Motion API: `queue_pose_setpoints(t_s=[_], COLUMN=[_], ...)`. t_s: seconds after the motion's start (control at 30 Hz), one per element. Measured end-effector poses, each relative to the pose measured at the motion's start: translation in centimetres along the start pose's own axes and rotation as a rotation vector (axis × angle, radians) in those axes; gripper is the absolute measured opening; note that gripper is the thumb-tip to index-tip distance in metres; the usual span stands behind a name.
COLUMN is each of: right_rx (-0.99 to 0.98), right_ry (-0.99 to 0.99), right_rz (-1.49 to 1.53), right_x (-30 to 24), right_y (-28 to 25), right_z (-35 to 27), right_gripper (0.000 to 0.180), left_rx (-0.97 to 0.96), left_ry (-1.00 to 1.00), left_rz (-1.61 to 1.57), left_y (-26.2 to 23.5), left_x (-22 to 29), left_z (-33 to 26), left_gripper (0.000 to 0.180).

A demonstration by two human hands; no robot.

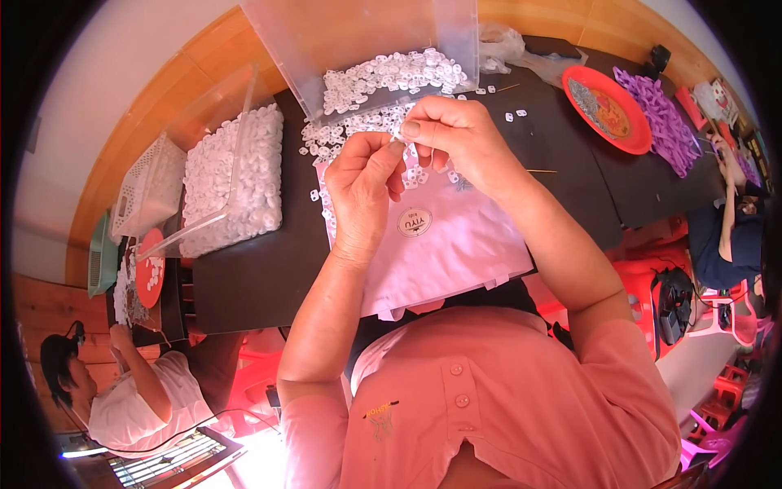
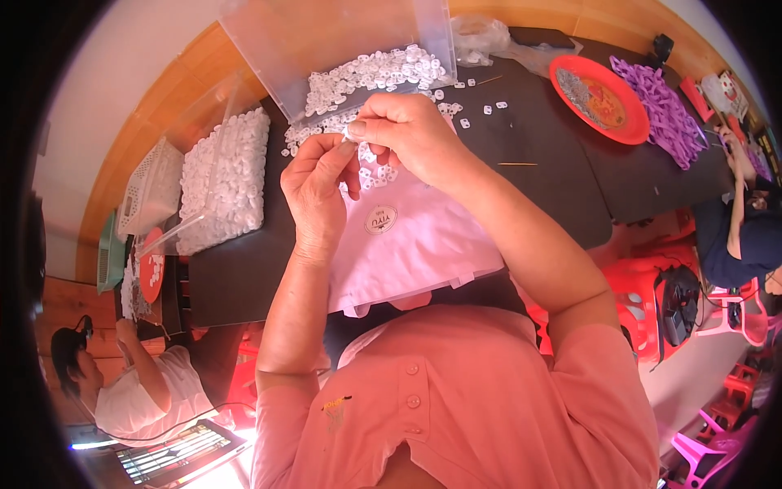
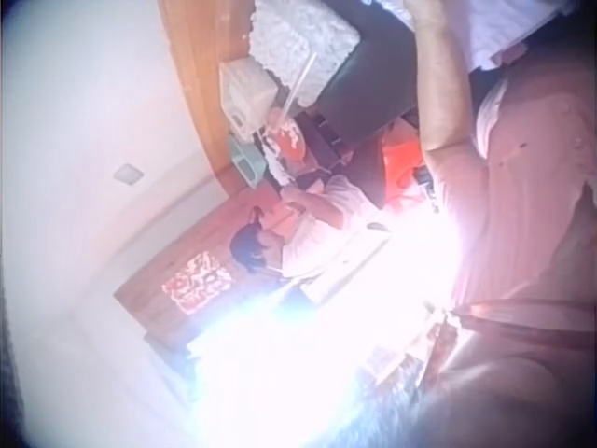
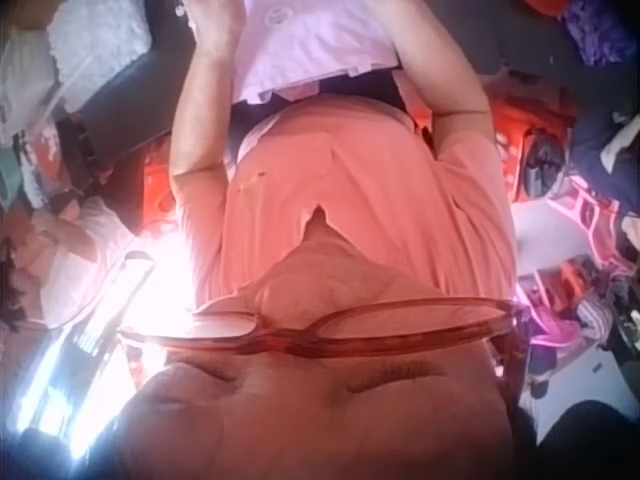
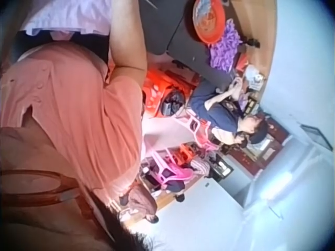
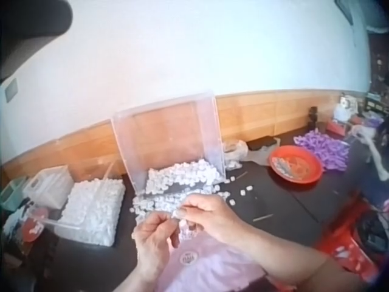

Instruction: Sorting and handling small white plastic components at a factory workstation.

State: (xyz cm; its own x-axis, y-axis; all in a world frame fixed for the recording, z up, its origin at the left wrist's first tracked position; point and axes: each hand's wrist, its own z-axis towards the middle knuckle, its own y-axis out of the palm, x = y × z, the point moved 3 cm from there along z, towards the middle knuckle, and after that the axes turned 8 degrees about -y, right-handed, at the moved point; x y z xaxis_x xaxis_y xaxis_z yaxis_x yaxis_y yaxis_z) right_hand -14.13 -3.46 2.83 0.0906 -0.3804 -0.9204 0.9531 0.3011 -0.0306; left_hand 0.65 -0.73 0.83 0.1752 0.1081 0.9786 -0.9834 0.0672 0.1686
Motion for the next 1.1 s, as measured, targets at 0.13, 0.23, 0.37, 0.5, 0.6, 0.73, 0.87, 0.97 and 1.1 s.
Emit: queue_pose_setpoints(t_s=[0.13, 0.23, 0.37, 0.5, 0.6, 0.73, 0.87, 0.97, 1.1], right_rx=[-0.011, -0.024, -0.014, 0.005, 0.025, 0.092, 0.101, 0.038, -0.049], right_ry=[0.005, -0.048, -0.027, 0.061, 0.084, 0.006, -0.001, -0.013, -0.072], right_rz=[-0.053, -0.088, -0.077, -0.163, -0.188, -0.527, -1.064, -1.297, -1.373], right_x=[-0.5, -0.8, -1.3, -1.6, -1.1, 2.0, 3.8, 3.9, 4.5], right_y=[0.0, -0.2, -0.5, -1.5, -3.3, -9.1, -15.5, -16.4, -16.0], right_z=[-0.1, -0.1, -0.2, -0.5, -1.1, -2.2, -3.7, -4.2, -4.8], right_gripper=[0.017, 0.018, 0.018, 0.021, 0.021, 0.019, 0.019, 0.017, 0.016], left_rx=[0.027, -0.01, -0.008, 0.014, 0.023, -0.002, -0.013, -0.004, -0.009], left_ry=[-0.005, 0.016, -0.012, -0.015, -0.014, -0.038, -0.059, -0.075, -0.107], left_rz=[-0.023, -0.024, -0.011, -0.021, -0.024, -0.013, 0.041, 0.053, 0.058], left_y=[-0.2, -0.1, 0.2, 0.0, -0.2, -0.1, 0.3, 0.3, 0.4], left_x=[0.0, 0.2, 0.5, 0.3, 0.1, 0.4, 0.1, 0.2, -0.3], left_z=[0.0, 0.2, 0.0, 0.2, 0.2, 0.0, 0.2, 0.0, 0.0], left_gripper=[0.013, 0.012, 0.012, 0.011, 0.01, 0.009, 0.008, 0.008, 0.007])
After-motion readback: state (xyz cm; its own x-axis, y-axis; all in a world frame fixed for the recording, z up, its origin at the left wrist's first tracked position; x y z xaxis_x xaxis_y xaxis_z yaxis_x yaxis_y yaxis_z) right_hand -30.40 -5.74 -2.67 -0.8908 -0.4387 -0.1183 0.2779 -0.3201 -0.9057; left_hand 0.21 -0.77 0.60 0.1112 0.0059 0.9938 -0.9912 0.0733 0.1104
